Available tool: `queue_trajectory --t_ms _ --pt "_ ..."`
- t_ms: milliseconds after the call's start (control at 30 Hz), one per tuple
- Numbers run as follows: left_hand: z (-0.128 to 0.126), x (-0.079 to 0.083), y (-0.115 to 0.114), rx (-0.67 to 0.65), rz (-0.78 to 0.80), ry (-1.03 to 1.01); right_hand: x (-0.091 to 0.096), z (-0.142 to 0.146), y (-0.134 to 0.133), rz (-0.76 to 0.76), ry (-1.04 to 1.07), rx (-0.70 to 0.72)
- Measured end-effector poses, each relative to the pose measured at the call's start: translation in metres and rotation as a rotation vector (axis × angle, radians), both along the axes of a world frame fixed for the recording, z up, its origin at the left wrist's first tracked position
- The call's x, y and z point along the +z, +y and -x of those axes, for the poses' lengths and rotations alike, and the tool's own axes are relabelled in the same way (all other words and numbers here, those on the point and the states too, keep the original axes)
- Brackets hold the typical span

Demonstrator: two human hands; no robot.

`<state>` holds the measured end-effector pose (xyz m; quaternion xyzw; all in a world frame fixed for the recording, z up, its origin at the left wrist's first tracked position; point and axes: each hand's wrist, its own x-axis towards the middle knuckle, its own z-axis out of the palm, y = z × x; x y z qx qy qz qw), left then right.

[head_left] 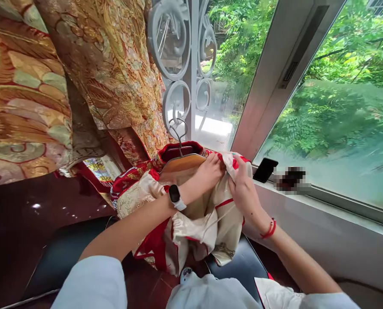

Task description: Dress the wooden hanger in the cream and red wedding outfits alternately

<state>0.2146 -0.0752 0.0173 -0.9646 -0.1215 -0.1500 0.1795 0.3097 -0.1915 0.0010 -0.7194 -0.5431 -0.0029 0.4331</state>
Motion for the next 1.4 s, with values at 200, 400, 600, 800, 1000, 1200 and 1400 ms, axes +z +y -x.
queue_trajectory --t_ms 200,400,600,800,1000,1200,1400 --pt "0.001 0.024 0.004 -0.046 0.017 0.137 -0.004 -0.016 -0.012 0.06 -0.034 0.024" --pt "0.002 0.019 0.011 -0.039 0.009 -0.043 -0.004 -0.026 -0.013 0.065 -0.098 0.054" --pt "0.01 0.022 0.013 0.003 -0.054 -0.125 -0.029 -0.015 -0.005 0.054 -0.173 0.108" --pt "0.012 0.023 0.019 -0.09 -0.102 -0.015 -0.024 -0.104 0.003 -0.107 0.321 0.292" --pt "0.011 0.022 0.019 -0.075 -0.079 -0.016 -0.067 -0.145 0.019 0.037 0.538 0.323" --pt "0.008 0.031 0.012 0.043 0.056 -0.029 -0.046 -0.135 0.013 -0.251 -0.01 -0.142" --pt "0.003 0.039 0.004 0.01 0.162 -0.108 -0.005 -0.103 -0.039 -0.345 -0.339 -0.457"
